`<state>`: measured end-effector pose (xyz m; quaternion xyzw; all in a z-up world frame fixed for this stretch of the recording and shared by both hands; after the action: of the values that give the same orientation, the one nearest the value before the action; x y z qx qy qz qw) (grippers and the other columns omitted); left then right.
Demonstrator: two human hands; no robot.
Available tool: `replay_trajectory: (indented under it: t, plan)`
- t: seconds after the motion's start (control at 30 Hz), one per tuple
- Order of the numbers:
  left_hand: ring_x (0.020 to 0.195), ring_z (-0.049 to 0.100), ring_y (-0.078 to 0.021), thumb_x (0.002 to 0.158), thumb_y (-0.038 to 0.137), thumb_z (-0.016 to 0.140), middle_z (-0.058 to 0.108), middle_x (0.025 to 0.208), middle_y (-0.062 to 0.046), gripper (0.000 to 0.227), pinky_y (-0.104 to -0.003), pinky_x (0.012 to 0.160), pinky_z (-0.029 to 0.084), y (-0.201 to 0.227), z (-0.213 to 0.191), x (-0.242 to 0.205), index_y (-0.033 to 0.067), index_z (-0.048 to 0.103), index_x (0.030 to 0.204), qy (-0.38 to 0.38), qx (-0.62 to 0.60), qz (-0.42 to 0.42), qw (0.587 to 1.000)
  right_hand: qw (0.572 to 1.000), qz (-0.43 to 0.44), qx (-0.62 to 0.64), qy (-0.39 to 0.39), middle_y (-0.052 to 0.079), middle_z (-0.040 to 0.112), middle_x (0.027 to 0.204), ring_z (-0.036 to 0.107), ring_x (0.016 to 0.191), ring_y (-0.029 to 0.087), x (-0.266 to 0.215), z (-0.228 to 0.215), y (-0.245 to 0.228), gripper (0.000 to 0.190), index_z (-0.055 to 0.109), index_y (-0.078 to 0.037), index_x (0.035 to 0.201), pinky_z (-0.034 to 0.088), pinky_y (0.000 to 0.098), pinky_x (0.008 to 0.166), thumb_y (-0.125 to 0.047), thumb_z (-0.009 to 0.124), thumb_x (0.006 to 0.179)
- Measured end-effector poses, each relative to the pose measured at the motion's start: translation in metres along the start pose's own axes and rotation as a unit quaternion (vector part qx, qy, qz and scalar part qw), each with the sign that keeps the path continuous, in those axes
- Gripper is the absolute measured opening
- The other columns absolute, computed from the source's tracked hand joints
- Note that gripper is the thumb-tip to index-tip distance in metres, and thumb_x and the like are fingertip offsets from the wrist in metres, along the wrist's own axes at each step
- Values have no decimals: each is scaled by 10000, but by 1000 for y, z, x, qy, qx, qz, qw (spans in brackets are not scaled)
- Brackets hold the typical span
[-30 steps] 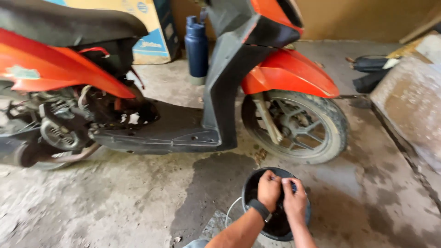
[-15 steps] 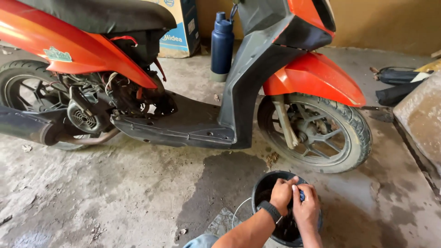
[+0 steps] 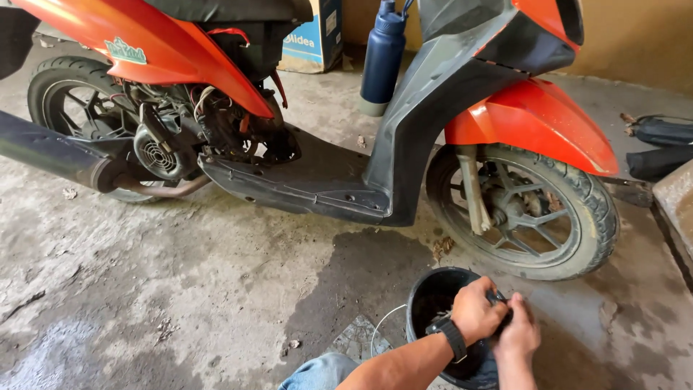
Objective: Rinsing a cleaning cloth in a bucket, walking to a restroom to rinse it under a tap, and pouring out the dirty water.
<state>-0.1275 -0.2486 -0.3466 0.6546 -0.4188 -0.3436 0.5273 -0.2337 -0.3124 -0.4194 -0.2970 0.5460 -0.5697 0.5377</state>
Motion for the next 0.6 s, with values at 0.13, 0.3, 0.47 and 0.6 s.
replay_trajectory:
  t: [0.13,0.3,0.47,0.6]
  plan:
    - [775,611,-413,828,295,577,656,872,-152,223,-499,660,431,-2,3,5,100,543,931,-6,27,79,996,999,29,19,1,-1,613,765,605,717,146,-2,-3,-7,320,597,-125,741,534,353,672,-198,730,1023]
    - [761,472,-164,747,240,644,494,847,-20,319,-349,692,429,-27,6,28,199,433,982,140,-359,-267,883,907,-333,-221,-135,173,596,1272,571,1134,292,-53,9,-24,424,539,-25,1291,447,393,1001,-239,703,964]
    - [1009,585,-274,839,352,637,633,1036,-84,279,-393,894,451,-63,19,44,168,563,1036,145,-196,-234,941,883,-350,-274,-148,143,661,1281,608,1188,292,-41,16,-15,227,637,-49,1232,453,385,1050,-193,694,1065]
    - [1013,548,-281,847,653,626,534,1132,-114,616,-411,873,439,-15,-11,22,88,531,1075,89,-168,-219,957,802,-505,-254,-194,242,626,1205,600,1172,377,-44,23,-28,103,629,82,1168,475,457,1068,19,684,1108]
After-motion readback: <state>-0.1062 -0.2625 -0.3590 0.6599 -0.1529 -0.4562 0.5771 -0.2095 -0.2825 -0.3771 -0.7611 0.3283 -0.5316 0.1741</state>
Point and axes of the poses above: each hand's wrist, its own x-axis towards the middle knuckle, its own z-axis out of the palm, y = z × x, the point moved 2 cm from there along x, towards the middle knuckle
